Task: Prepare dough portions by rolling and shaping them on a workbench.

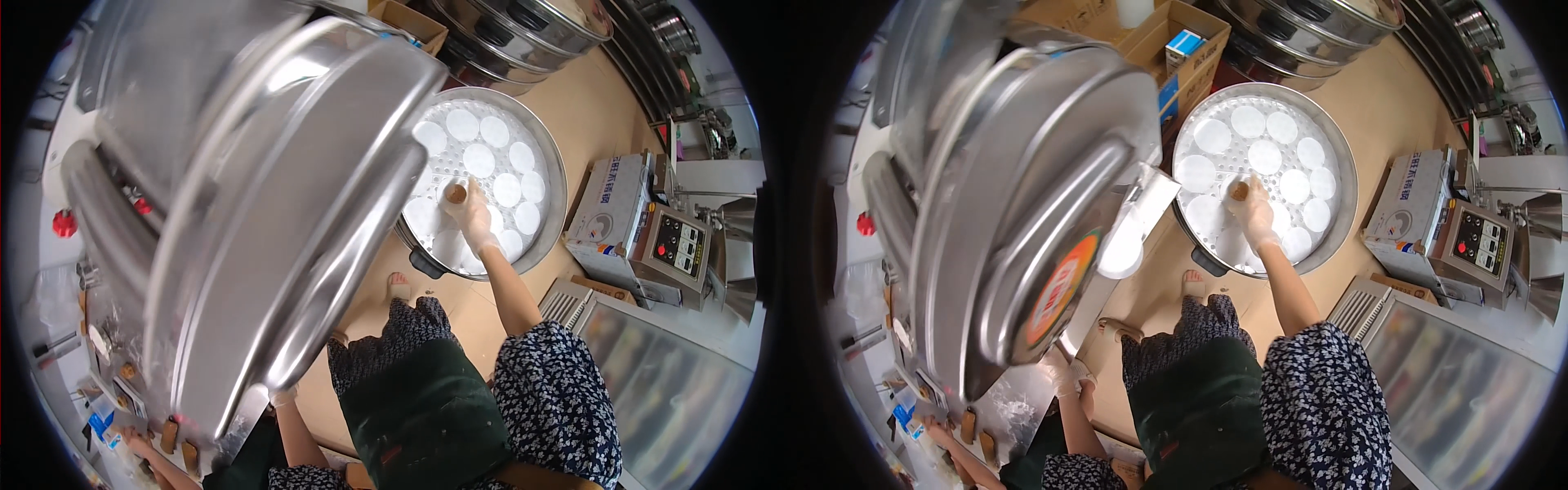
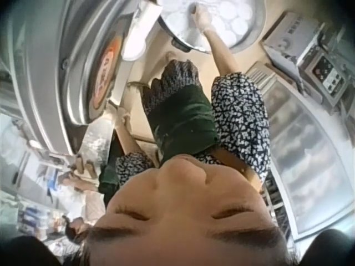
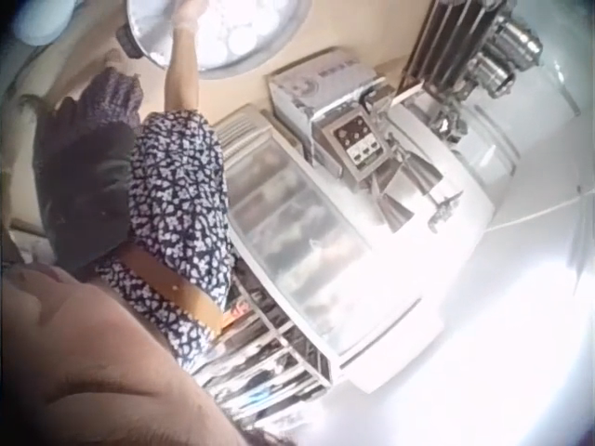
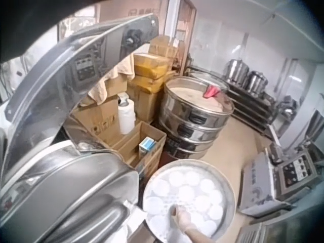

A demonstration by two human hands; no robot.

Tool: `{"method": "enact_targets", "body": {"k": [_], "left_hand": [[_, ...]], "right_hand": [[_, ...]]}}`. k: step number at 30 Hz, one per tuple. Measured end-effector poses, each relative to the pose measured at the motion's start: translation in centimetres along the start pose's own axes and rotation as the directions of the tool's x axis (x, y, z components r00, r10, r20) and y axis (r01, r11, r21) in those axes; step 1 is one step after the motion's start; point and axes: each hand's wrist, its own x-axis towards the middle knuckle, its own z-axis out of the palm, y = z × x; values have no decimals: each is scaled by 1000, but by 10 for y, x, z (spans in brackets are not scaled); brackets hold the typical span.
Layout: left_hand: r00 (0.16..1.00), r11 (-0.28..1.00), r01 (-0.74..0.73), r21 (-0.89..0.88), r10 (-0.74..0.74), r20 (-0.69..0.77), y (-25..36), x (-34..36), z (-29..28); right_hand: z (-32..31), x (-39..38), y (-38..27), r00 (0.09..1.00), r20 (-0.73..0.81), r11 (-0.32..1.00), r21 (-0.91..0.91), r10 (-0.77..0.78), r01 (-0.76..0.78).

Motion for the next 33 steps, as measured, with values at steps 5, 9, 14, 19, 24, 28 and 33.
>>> {"method": "enact_targets", "body": {"k": [5, 9, 14, 19, 24, 28, 33], "left_hand": [[975, 937, -93, -336, 155, 161, -40, -9, -2], [890, 894, -442, 79, 448, -90, 76, 0, 2], [967, 945, -253, -208, 242, -79, 74, -13, -10], [917, 948, -20, -319, 144, 371, 112, -35, -84], [945, 915, 71, -398, 66, 321, 82, -22, -173], [965, 942, 82, -326, 7, 263, 42, 3, -174], [944, 952, 170, -255, -83, 319, 27, 44, -238]], "right_hand": [[-17, -94, -37, 990, 53, 951, 287, -134, 113], [-50, -190, -88, 785, 277, 805, 417, -554, 422], [-41, -256, -247, 235, 449, 325, 135, -862, 936], [37, -288, -305, 237, 643, 13, -333, -728, 943], [83, -359, -359, 229, 589, 614, 617, -775, 492], [108, -386, -408, 391, 561, 191, 717, -730, -671], [146, -375, -442, 558, 581, -253, 523, -592, -814]]}}
